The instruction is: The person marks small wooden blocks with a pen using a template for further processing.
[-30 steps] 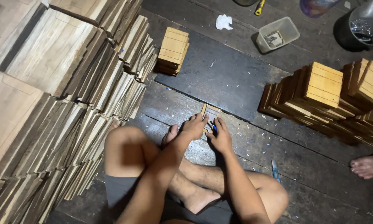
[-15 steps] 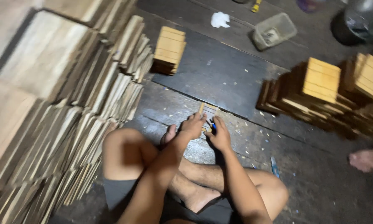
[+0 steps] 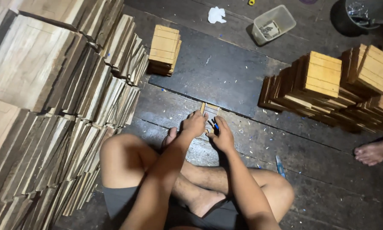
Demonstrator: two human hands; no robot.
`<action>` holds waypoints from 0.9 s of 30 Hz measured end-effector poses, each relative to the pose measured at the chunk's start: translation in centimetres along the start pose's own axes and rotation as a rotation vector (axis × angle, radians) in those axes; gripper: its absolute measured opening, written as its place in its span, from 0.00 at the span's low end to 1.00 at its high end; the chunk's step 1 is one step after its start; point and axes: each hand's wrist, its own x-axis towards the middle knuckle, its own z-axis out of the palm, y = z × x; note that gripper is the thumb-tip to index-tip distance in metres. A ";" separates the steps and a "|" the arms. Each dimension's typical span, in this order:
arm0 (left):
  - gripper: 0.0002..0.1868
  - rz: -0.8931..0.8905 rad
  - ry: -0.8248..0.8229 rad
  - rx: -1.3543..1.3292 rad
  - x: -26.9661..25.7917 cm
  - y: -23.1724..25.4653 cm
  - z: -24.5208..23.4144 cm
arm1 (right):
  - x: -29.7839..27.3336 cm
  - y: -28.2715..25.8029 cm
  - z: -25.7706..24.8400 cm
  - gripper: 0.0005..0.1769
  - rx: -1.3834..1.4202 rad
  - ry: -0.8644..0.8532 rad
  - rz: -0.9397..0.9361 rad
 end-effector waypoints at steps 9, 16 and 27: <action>0.22 -0.019 0.020 -0.067 1.4 -0.7 1.1 | 0.1 0.6 0.1 0.50 0.007 -0.001 -0.017; 0.24 -0.043 0.020 -0.075 1.0 -0.9 1.3 | 0.2 1.0 0.3 0.49 0.060 0.026 -0.054; 0.25 -0.043 0.074 -0.139 0.7 -1.3 1.6 | 0.6 1.3 0.4 0.47 0.061 0.007 -0.032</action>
